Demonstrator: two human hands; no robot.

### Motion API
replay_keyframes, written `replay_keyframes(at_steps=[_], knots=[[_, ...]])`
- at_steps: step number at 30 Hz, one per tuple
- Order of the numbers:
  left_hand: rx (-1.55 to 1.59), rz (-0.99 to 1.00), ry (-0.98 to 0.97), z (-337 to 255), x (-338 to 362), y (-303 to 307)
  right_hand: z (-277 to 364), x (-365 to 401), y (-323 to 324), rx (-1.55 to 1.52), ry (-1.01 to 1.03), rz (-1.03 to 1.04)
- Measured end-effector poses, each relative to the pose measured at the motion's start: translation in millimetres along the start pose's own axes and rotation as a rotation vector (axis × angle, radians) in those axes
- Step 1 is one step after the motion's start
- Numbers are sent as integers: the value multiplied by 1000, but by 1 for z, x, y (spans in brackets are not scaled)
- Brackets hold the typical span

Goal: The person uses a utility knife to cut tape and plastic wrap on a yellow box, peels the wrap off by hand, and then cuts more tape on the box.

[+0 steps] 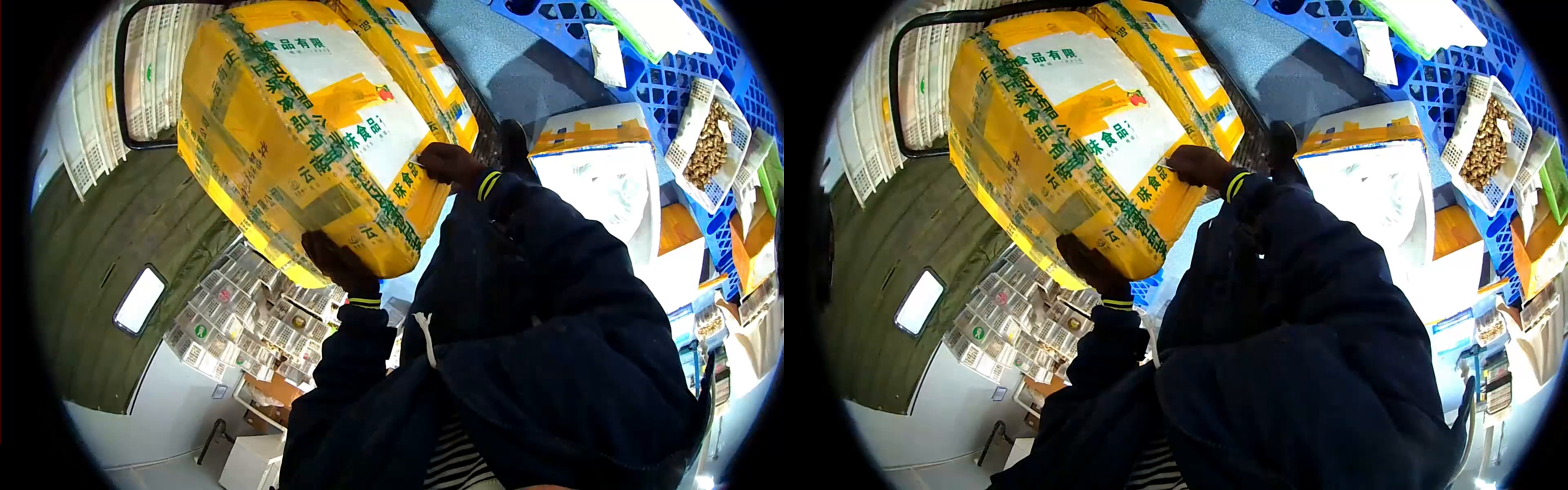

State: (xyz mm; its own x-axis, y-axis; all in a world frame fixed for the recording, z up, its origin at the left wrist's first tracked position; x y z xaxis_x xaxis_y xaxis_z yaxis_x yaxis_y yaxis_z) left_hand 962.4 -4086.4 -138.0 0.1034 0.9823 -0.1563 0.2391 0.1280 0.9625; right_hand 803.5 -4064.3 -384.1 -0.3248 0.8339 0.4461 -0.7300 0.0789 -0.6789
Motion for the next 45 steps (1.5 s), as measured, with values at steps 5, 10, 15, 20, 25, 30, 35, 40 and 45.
replay_keyframes(at_steps=[5,10,15,20,25,30,35,40,45], knots=[[57,17,91,21,5,-4,24,-5,1,329,76,-45],[-1,9,87,15,4,-2,40,-8,-7,456,116,36],[47,-6,22,10,2,0,47,39,-13,148,58,119],[65,-26,80,7,0,2,51,41,15,111,208,-2],[82,-51,20,5,2,4,51,26,1,515,279,-8],[75,-30,91,19,2,-1,84,69,-28,7,89,-15],[179,-45,82,10,0,4,129,105,-69,222,252,10],[153,-22,53,4,-6,13,152,109,-84,420,365,-17],[202,396,-615,-154,-85,52,161,125,-94,522,618,-85]])
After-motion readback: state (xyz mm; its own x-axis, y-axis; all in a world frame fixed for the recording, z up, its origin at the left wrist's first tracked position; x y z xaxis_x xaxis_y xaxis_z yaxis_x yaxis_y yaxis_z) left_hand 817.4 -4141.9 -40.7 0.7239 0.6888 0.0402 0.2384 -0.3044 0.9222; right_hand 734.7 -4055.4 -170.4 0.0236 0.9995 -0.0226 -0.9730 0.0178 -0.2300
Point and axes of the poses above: each hand's wrist, its own x-axis away from the middle knuckle, its own y-axis out of the back of the hand, z = x × y, the point moved 10 cm from there along -x, towards the middle knuckle, and after that the axes turned 8 degrees about y, right-handed, at the moved point
